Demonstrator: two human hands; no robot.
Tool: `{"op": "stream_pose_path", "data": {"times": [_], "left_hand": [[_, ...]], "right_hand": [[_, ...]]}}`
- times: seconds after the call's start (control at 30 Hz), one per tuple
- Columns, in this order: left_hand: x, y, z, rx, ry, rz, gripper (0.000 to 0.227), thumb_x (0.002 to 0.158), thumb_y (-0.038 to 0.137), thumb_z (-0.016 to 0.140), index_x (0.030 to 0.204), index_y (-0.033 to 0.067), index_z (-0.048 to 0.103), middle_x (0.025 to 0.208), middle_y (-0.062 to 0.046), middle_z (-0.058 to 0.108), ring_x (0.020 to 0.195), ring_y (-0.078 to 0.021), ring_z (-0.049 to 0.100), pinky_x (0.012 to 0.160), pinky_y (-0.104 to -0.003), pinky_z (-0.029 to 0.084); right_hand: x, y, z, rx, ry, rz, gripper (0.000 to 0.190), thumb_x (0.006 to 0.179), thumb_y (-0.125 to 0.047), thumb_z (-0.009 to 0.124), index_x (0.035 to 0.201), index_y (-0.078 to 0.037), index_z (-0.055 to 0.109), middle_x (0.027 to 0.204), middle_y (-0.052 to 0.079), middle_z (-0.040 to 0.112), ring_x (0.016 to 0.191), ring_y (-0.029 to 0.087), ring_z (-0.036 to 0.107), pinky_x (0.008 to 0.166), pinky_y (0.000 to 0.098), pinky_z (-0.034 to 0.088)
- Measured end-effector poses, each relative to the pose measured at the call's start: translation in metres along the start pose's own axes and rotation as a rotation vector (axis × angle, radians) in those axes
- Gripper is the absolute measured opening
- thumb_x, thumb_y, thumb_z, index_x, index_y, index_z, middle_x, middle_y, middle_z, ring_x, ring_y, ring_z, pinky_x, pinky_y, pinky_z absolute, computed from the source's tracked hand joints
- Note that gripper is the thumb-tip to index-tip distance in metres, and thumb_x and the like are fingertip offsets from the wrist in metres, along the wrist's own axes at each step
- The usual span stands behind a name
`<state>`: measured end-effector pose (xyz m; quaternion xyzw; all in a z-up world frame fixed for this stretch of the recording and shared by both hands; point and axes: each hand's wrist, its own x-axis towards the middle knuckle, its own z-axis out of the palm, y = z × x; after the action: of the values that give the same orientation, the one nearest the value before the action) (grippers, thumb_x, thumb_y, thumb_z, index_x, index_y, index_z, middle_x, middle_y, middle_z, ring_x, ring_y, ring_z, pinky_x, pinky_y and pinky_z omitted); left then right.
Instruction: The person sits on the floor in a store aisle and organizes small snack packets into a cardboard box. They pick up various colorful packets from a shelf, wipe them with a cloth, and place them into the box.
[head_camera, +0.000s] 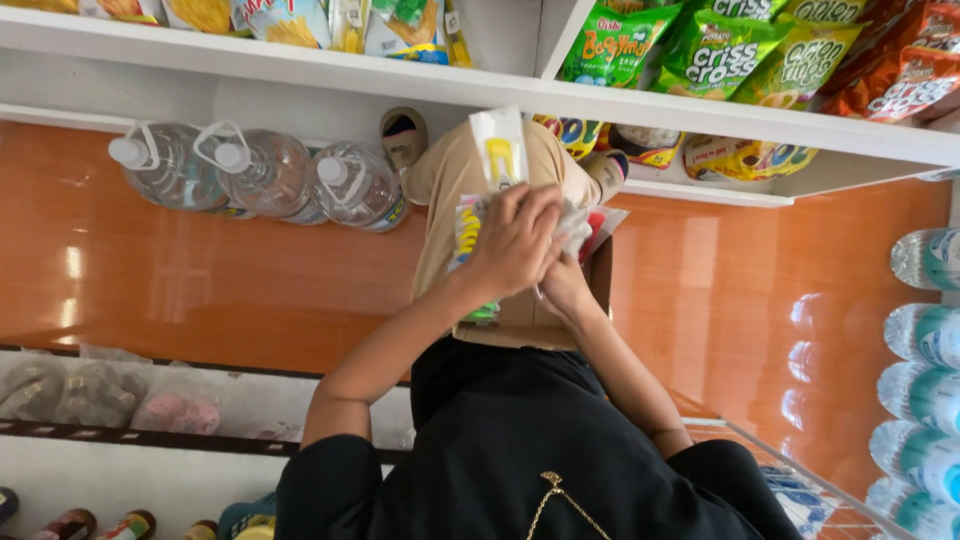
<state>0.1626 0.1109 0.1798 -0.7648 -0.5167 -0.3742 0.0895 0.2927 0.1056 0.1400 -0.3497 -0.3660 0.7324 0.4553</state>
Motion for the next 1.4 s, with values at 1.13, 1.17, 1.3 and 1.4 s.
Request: {"op": "stream_pose_path", "data": {"times": [1.13,1.17,1.3,1.4], "left_hand": [[-0.011,-0.085,-0.096,-1.573,0.154,-1.698,0.070,0.081,0.046,0.084,0.131,0.0018,0.064,0.131,-0.012,0.067,0.113,-0.0232,0.067,0.098,-0.036,0.057],[-0.020,-0.091,-0.090,-1.661,0.150,-1.721,0.070,0.082,0.046,0.083,0.131,0.0011,0.063,0.131,-0.012,0.067,0.112,-0.0240,0.068,0.098,-0.036,0.057],[-0.033,-0.088,-0.090,-1.799,0.149,-1.778,0.047,0.082,0.041,0.082,0.102,0.0007,0.069,0.089,-0.011,0.073,0.073,-0.0197,0.073,0.061,-0.030,0.058],[-0.039,-0.085,-0.088,-1.773,0.135,-1.736,0.044,0.081,0.044,0.083,0.098,0.0055,0.068,0.084,-0.011,0.070,0.066,-0.0208,0.067,0.053,-0.031,0.054]], "right_hand": [[-0.032,-0.185,0.077,0.029,-0.376,0.609,0.065,0.094,0.003,0.049,0.153,0.016,0.023,0.146,0.031,0.043,0.130,0.043,0.054,0.110,0.0572,0.046],[-0.033,-0.192,0.084,-0.019,-0.409,0.609,0.070,0.092,0.005,0.052,0.155,0.013,0.021,0.146,0.032,0.042,0.131,0.044,0.054,0.110,0.0581,0.045],[-0.026,-0.198,0.088,-0.165,-0.447,0.659,0.079,0.087,0.006,0.057,0.156,0.011,0.019,0.144,0.034,0.045,0.125,0.044,0.058,0.106,0.0568,0.049],[-0.021,-0.194,0.079,-0.242,-0.422,0.734,0.073,0.090,0.001,0.060,0.154,0.012,0.028,0.136,0.037,0.056,0.116,0.044,0.064,0.096,0.0457,0.057]]}}
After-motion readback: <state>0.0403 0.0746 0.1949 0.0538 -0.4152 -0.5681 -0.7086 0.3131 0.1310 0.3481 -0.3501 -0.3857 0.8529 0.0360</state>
